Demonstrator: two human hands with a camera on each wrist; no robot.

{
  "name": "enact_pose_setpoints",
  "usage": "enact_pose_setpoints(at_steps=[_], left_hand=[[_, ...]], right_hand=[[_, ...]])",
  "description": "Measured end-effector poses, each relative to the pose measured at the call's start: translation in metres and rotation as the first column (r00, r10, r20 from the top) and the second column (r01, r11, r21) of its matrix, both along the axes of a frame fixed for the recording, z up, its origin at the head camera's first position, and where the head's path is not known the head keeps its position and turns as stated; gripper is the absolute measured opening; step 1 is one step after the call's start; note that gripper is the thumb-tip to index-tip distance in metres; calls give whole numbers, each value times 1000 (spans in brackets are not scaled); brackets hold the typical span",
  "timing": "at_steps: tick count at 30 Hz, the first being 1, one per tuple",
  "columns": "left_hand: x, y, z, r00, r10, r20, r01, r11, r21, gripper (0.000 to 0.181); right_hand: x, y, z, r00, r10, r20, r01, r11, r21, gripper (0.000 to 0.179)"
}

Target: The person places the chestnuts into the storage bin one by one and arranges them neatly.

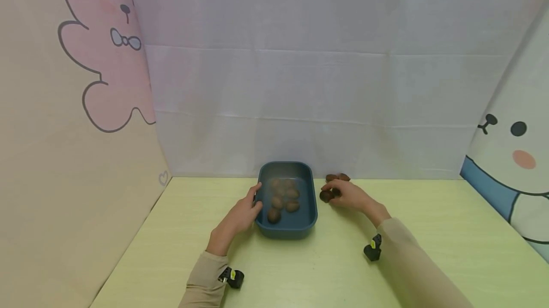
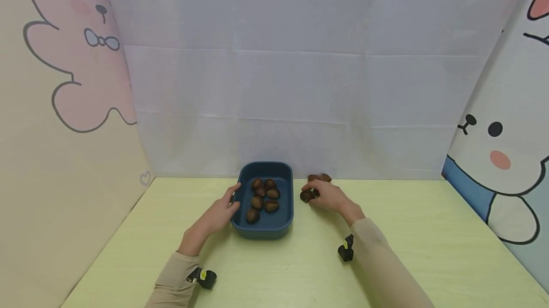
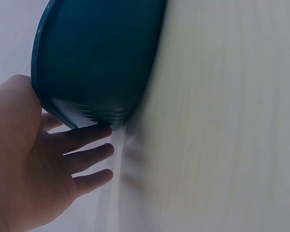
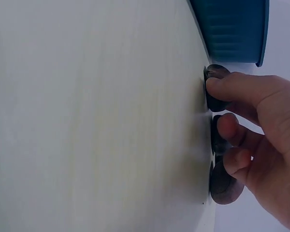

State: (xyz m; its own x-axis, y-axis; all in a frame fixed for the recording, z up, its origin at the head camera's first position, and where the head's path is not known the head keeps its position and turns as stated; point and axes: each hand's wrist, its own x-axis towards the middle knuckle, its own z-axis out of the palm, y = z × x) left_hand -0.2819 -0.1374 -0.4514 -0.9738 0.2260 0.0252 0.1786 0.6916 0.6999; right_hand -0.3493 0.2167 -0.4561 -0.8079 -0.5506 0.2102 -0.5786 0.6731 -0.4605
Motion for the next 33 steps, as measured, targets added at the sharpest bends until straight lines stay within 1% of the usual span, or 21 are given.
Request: enact_pose_setpoints(at_steps=[3, 7, 10, 15, 17, 20, 22, 29, 33], left_hand=[[0, -1, 0, 1000, -2, 2, 2, 1000, -1, 60], [-1, 0, -2, 1000, -4, 1, 4, 1000, -2, 60], [-1, 0, -2, 1000, -5, 3, 5, 1000, -1, 60], [0, 0, -1, 1000, -2, 14, 2, 1000, 4, 60], [0, 0, 0, 1000, -2, 7, 2, 1000, 0, 60], [1, 0, 1, 1000, 2, 2, -2, 1000, -3, 60], [1, 0, 1, 1000, 1, -4, -1, 1000, -7, 60], [1, 0, 1, 1000, -9, 9, 10, 1000, -5, 60], [1, 0, 1, 1000, -8, 4, 8, 1000, 1, 60]], right_hand=[[0, -1, 0, 1000, -7, -6, 7, 1000, 7, 36], [1, -1, 0, 999, -23, -36, 24, 999, 35, 36], [2, 0, 3, 998, -26, -64, 29, 998, 50, 37], [6, -1, 16, 997, -19, -80, 21, 1000, 21, 36], [9, -3, 22, 997, -20, -77, 20, 1000, 5, 36], [11, -5, 29, 996, -6, -91, 6, 1000, 8, 35], [12, -6, 32, 995, 0, -97, 1, 1000, 9, 35], [21, -13, 45, 991, 40, -128, -43, 999, -23, 37], [28, -20, 52, 985, 46, -164, -53, 998, -39, 37]])
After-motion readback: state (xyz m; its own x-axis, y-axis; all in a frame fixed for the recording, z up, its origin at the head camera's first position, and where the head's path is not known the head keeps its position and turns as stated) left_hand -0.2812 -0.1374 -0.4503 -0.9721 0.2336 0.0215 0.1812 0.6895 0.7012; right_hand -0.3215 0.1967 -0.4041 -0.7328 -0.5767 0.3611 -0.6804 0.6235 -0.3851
